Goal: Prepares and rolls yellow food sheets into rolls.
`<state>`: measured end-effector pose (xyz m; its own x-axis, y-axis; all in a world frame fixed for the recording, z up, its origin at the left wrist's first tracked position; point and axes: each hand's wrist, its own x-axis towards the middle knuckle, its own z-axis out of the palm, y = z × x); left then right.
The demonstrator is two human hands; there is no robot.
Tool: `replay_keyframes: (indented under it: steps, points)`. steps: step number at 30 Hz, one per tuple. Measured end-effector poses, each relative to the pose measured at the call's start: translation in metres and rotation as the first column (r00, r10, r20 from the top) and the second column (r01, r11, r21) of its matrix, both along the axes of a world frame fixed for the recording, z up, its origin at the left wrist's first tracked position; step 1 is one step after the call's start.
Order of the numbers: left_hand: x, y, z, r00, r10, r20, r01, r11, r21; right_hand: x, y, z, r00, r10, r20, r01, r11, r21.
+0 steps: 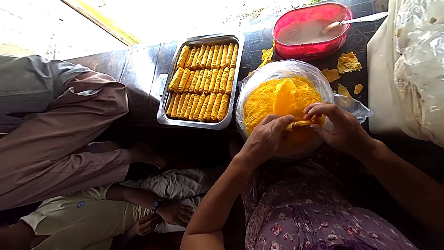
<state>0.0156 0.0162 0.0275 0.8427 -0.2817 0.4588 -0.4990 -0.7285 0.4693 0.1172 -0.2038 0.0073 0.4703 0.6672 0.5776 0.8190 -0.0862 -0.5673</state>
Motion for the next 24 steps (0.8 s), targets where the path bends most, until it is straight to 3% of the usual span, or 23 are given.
replay_keyframes:
  steps: [9,15,19,24]
  points:
    - [0.019,0.009,0.022,0.969,0.001,-0.247,-0.013,0.999,-0.044,0.015,0.010,0.013,0.983,0.009,-0.184,-0.010,1.000,-0.004]
    - [0.026,0.010,0.027,0.967,-0.005,-0.253,-0.015,0.997,-0.075,0.022,0.016,0.006,0.968,-0.035,-0.250,0.036,0.999,-0.002]
    - [0.030,0.009,0.025,0.962,0.074,-0.263,-0.084,0.996,-0.027,0.021,0.019,0.001,0.986,-0.074,-0.148,0.081,0.996,0.045]
    - [0.029,-0.002,0.019,0.984,0.161,-0.077,-0.158,0.986,0.052,0.013,0.018,-0.008,0.979,-0.071,0.190,0.052,0.993,0.105]
